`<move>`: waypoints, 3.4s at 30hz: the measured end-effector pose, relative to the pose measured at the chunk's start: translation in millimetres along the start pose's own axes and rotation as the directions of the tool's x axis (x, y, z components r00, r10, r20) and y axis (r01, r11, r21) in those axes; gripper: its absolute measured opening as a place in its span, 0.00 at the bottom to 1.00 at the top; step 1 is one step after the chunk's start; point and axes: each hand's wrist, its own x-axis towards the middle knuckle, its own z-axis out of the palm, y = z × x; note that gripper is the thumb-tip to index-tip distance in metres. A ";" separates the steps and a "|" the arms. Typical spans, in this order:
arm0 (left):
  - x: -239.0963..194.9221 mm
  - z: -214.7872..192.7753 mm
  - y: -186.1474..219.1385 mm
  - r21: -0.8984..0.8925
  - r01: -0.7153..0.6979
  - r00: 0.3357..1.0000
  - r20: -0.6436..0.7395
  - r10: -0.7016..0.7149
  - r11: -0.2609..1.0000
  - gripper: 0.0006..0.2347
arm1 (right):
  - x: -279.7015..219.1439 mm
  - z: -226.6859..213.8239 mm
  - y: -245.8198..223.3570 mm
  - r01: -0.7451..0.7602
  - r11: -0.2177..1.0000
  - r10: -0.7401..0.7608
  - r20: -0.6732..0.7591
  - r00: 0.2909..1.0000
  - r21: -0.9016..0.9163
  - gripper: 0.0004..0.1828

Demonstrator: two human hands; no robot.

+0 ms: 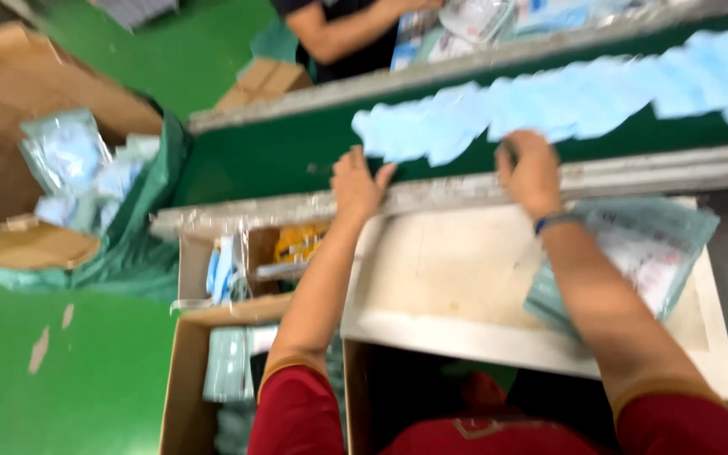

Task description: Packing blue face masks into clear plastic bags on a conveyor belt in a factory setting.

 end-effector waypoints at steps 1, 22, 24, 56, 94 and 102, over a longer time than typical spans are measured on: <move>22.0 7.1 -14.0 0.000 -0.021 1.000 -0.017 0.021 1.000 0.33 | 7.0 -5.5 -11.6 0.007 1.000 -0.007 -0.025 1.000 -0.004 0.13; 36.8 -18.2 64.8 -0.551 0.228 0.935 -0.107 -0.339 0.803 0.30 | 21.9 -29.5 -52.0 -0.015 0.999 0.026 0.249 0.968 -0.046 0.52; -1.9 -46.2 83.5 -0.708 0.037 0.980 -0.112 -0.164 0.705 0.25 | 17.1 -44.0 -69.5 0.095 0.995 -0.094 0.043 0.995 -0.013 0.49; -226.7 26.3 54.1 -0.534 -0.028 0.978 0.161 0.134 0.845 0.34 | -163.1 -33.2 -108.5 0.022 0.982 -0.132 0.589 0.797 0.190 0.30; -248.5 -32.3 121.2 -0.945 0.323 0.935 0.328 0.133 0.060 0.38 | -225.0 -74.5 -106.1 -0.773 0.325 0.032 0.811 0.584 0.544 0.24; -226.1 -80.0 77.8 -0.941 0.240 0.755 0.334 0.564 0.237 0.18 | -199.5 -176.6 -53.3 -0.111 0.956 -0.005 0.393 0.920 0.273 0.10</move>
